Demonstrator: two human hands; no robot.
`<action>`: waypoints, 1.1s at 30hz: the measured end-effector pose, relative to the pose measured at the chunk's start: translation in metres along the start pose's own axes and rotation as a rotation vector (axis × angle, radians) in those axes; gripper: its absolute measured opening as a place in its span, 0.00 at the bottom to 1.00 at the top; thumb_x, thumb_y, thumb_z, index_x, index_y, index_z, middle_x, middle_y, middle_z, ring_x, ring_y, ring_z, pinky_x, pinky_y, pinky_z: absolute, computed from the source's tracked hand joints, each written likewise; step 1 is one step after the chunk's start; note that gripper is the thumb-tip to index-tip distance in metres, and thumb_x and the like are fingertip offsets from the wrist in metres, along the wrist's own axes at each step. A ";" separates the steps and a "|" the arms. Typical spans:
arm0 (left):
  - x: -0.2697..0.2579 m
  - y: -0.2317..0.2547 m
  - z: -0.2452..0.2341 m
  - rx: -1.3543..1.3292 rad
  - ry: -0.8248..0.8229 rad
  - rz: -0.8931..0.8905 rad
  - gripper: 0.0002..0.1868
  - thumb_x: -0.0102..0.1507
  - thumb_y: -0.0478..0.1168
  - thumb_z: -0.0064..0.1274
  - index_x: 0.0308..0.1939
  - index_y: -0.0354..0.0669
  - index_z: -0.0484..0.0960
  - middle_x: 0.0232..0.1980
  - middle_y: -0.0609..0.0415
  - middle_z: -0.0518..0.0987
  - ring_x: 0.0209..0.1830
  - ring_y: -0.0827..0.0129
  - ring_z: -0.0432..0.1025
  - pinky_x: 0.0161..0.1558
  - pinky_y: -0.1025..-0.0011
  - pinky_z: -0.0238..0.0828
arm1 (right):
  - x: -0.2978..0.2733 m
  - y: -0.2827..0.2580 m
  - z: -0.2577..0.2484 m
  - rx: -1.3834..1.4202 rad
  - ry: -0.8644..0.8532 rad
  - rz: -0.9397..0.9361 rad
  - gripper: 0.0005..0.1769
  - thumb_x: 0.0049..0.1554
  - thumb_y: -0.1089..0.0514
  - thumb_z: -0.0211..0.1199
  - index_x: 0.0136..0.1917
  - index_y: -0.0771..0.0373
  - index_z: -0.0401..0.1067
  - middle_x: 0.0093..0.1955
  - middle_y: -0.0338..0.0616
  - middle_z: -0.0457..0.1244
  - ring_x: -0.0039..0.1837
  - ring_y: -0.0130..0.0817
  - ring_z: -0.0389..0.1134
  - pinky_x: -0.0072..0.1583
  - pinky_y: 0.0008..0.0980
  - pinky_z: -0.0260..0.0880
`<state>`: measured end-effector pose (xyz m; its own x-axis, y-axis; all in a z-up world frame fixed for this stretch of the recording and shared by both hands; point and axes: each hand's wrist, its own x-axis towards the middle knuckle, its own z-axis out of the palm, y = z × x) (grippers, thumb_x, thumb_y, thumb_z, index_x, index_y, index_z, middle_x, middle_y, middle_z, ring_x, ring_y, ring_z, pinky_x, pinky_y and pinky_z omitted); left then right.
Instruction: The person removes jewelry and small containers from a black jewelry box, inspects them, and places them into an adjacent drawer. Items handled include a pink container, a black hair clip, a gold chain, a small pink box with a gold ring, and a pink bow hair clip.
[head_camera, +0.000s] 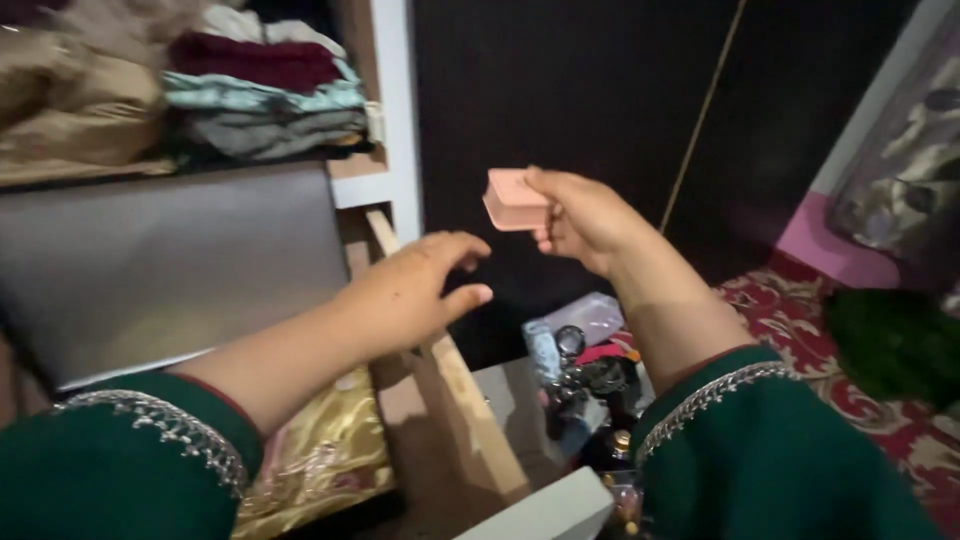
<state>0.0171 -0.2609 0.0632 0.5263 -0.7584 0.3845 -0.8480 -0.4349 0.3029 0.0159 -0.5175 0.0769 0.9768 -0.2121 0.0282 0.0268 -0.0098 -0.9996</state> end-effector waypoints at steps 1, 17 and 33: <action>0.006 0.003 0.012 -0.009 -0.006 0.004 0.25 0.63 0.50 0.55 0.63 0.52 0.73 0.54 0.53 0.80 0.58 0.53 0.75 0.58 0.58 0.71 | 0.010 0.022 -0.021 -0.002 0.009 0.008 0.25 0.58 0.38 0.63 0.59 0.55 0.67 0.36 0.39 0.60 0.34 0.32 0.66 0.37 0.27 0.71; 0.028 0.018 0.082 0.025 -0.238 -0.184 0.16 0.64 0.51 0.51 0.54 0.55 0.78 0.47 0.57 0.83 0.51 0.55 0.77 0.48 0.56 0.76 | 0.111 0.342 -0.195 -1.315 0.273 0.148 0.34 0.42 0.36 0.73 0.52 0.62 0.75 0.50 0.56 0.70 0.55 0.51 0.73 0.55 0.42 0.76; 0.025 0.021 0.076 0.027 -0.240 -0.206 0.11 0.65 0.50 0.46 0.44 0.58 0.82 0.41 0.56 0.86 0.47 0.50 0.79 0.48 0.54 0.76 | 0.046 0.284 -0.098 -1.277 0.078 0.259 0.28 0.53 0.48 0.65 0.63 0.63 0.71 0.55 0.54 0.70 0.63 0.53 0.70 0.61 0.48 0.73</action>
<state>0.0071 -0.3257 0.0130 0.6598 -0.7447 0.1003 -0.7285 -0.6012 0.3284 0.0480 -0.6254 -0.2050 0.9074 -0.4029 -0.1199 -0.4203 -0.8669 -0.2681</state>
